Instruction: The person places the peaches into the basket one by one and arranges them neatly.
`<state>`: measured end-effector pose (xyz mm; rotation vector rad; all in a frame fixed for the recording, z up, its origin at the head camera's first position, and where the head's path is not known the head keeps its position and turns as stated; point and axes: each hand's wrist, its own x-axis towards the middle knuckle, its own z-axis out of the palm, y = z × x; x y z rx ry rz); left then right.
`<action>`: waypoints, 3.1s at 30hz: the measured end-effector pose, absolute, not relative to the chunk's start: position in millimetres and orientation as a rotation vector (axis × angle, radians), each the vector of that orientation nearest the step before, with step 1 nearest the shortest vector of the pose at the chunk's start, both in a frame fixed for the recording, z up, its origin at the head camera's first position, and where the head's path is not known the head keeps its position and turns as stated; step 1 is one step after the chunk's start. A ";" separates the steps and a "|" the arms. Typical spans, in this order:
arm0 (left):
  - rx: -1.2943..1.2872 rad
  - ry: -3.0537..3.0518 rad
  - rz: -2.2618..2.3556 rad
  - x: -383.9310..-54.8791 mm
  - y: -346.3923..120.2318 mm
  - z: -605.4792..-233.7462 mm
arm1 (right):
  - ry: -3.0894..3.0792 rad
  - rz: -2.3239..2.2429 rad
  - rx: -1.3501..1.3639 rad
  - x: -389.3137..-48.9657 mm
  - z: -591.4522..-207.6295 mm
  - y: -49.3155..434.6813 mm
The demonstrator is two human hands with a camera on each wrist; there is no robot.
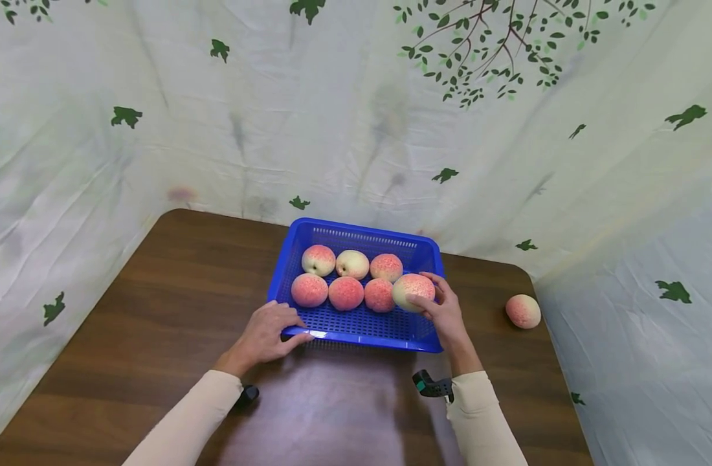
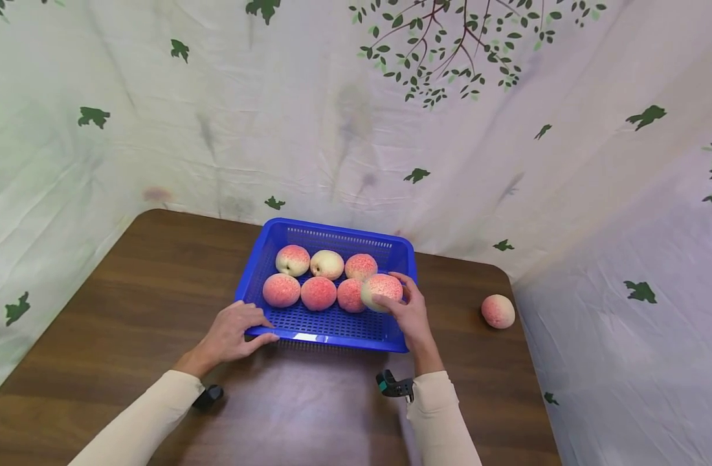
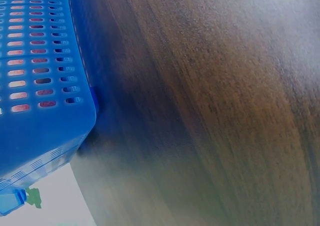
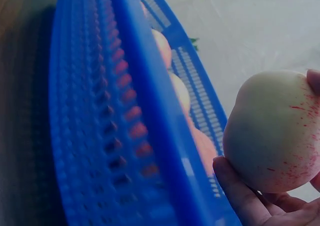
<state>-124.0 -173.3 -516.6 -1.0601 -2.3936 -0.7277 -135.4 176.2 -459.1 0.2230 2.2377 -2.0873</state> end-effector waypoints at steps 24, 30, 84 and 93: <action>-1.059 -2.348 -0.723 -124.5 -173.0 -519.1 | 2.190 -2.052 0.048 -140.6 -478.8 102.3; -1.053 -2.326 -0.732 -124.5 -174.3 -520.6 | 2.230 -1.979 -0.047 -146.9 -482.7 86.1; -1.055 -2.345 -0.766 -123.3 -175.1 -522.1 | 2.662 -0.953 -0.496 -153.5 -483.4 42.2; -1.058 -2.375 -0.743 -122.8 -174.3 -519.9 | 2.602 -1.123 -0.491 -149.5 -483.3 52.9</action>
